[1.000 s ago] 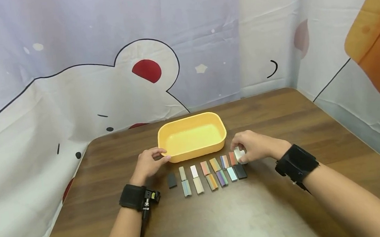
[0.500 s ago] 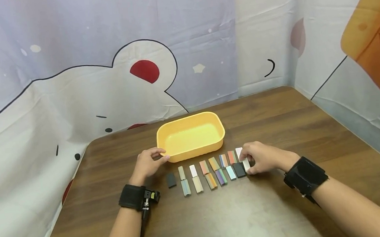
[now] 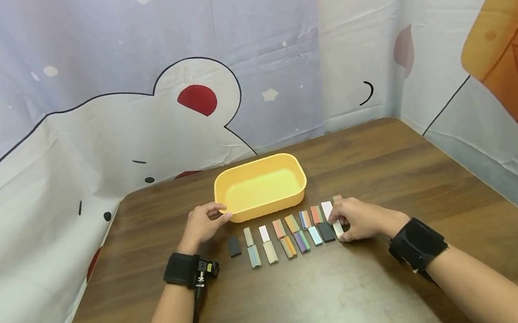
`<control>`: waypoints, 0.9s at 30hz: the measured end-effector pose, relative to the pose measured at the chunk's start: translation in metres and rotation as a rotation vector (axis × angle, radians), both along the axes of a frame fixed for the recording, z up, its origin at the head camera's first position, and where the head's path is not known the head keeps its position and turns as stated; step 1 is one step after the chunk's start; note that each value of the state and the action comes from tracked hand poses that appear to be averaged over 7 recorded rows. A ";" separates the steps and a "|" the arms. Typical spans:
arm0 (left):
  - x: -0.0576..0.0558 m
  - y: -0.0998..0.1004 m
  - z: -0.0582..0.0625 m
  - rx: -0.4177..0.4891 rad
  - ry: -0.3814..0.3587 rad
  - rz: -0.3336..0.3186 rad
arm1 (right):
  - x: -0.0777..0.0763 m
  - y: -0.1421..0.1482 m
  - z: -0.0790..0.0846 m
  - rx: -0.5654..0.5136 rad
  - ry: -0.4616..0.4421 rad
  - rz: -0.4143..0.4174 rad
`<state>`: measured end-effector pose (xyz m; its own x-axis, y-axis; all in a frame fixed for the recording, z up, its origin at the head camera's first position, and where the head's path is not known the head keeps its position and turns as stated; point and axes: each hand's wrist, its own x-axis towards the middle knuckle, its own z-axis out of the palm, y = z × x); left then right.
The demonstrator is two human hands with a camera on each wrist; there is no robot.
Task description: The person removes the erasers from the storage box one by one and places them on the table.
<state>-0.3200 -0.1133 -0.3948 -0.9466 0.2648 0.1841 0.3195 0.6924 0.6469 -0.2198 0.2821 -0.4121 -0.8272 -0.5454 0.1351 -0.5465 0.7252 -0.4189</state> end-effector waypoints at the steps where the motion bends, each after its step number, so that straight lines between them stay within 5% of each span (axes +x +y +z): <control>1: 0.000 0.000 0.000 -0.001 0.000 0.000 | 0.000 0.000 0.000 -0.002 0.000 0.001; 27: 0.001 -0.001 0.002 0.002 0.007 -0.015 | 0.008 0.001 0.005 0.000 -0.001 -0.033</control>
